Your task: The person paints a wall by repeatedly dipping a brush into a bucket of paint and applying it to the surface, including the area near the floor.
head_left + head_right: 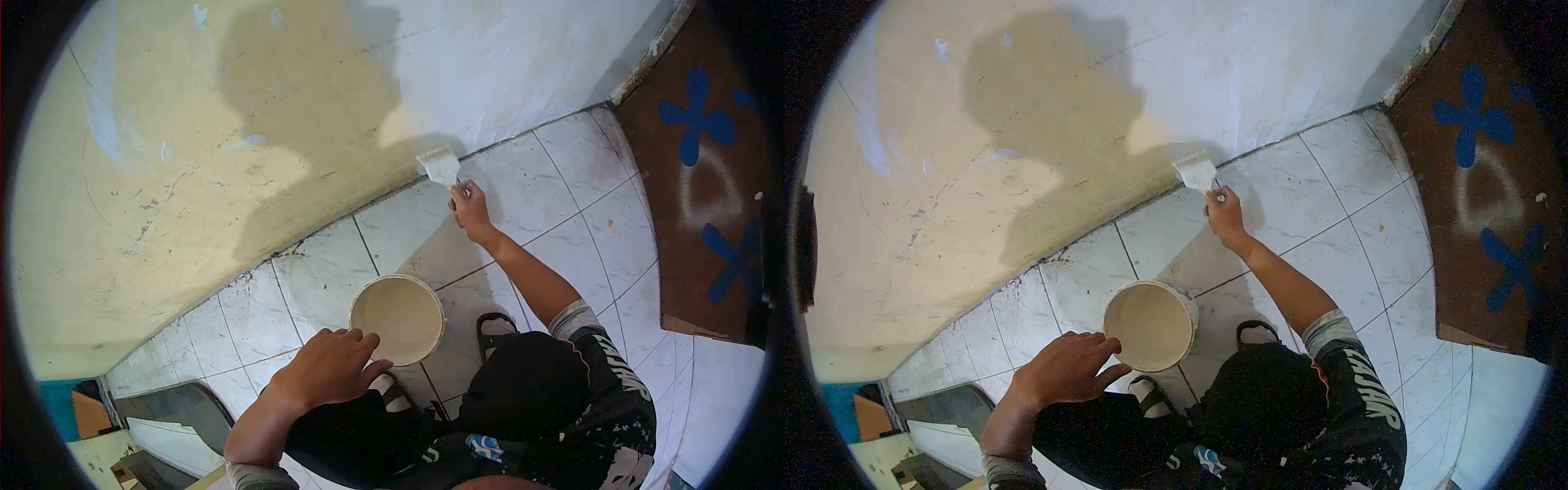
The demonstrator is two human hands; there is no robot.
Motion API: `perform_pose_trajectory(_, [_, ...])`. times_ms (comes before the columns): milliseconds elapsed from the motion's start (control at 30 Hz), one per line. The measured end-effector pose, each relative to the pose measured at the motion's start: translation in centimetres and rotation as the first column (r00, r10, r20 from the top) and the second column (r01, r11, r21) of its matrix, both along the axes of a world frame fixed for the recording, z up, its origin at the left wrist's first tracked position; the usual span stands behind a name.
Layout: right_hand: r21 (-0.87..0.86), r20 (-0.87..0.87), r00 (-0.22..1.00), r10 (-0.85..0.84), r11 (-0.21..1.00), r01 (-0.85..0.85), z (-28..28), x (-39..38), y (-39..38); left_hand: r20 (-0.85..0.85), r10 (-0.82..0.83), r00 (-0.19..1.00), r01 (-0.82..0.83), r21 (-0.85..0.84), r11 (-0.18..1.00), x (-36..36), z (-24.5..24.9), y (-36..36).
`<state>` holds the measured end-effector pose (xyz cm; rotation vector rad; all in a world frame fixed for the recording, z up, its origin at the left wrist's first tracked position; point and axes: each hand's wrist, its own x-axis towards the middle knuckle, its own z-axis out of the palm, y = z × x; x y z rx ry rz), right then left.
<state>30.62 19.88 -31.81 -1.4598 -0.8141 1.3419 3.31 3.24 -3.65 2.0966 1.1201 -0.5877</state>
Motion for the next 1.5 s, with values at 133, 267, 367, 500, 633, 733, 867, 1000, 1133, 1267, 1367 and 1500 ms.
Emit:
perform_pose_trajectory(133, [-0.045,0.017,0.999,-0.032,0.998,0.033,-2.5,0.3,-1.3,0.007,0.012,1.000,-0.012,0.006,1.000,-0.3,0.2,-0.4])
perform_pose_trajectory(267, [-0.161,0.019,0.999,-0.050,0.986,0.052,-4.5,1.2,-1.2,-0.013,0.038,0.999,-0.038,0.005,0.999,-0.3,0.4,-0.6])
perform_pose_trajectory(367, [-0.202,0.004,1.000,-0.030,0.979,0.030,-5.1,1.7,-0.7,0.004,0.036,0.999,-0.036,0.011,0.999,-0.3,0.4,-0.6])
perform_pose_trajectory(500, [-0.210,-0.010,1.000,-0.004,0.978,0.002,-6.3,1.8,0.4,0.002,0.021,1.000,-0.021,0.013,1.000,-0.1,0.5,-0.5])
perform_pose_trajectory(633, [-0.229,0.044,0.999,0.008,0.973,0.003,-6.2,1.2,1.5,0.016,0.026,1.000,-0.027,0.013,1.000,-0.3,0.2,-0.5])
perform_pose_trajectory(733, [-0.244,0.043,0.999,0.000,0.970,0.011,-5.8,0.8,1.9,-0.007,0.030,1.000,-0.030,-0.011,0.999,-0.3,0.2,-0.2])
perform_pose_trajectory(867, [-0.247,0.046,0.999,-0.004,0.969,0.015,-5.4,0.4,2.3,-0.008,0.034,0.999,-0.034,-0.011,0.999,-0.4,-0.1,0.0])
perform_pose_trajectory(1000, [-0.280,-0.010,0.997,0.073,0.957,-0.073,-4.6,0.5,2.7,-0.010,0.020,1.000,-0.020,-0.007,1.000,-0.4,-0.2,0.2])
perform_pose_trajectory(1133, [-0.207,0.006,0.998,0.063,0.976,-0.060,-2.0,0.2,3.4,-0.006,0.018,1.000,-0.018,-0.002,1.000,-0.4,-0.3,0.0])
perform_pose_trajectory(1267, [-0.156,-0.071,0.997,0.014,0.987,-0.025,5.4,-0.2,3.6,-0.010,0.025,1.000,-0.025,0.004,1.000,-0.3,0.1,-0.2])
perform_pose_trajectory(1367, [-0.106,-0.126,0.990,0.058,0.992,-0.071,10.2,0.2,3.4,0.004,0.001,1.000,-0.001,0.028,1.000,-0.3,0.2,-0.5])
perform_pose_trajectory(1500, [-0.001,-0.159,0.984,0.083,0.996,-0.084,18.4,-0.1,1.3,0.007,-0.001,1.000,0.000,0.041,0.999,-0.2,0.4,-0.7])
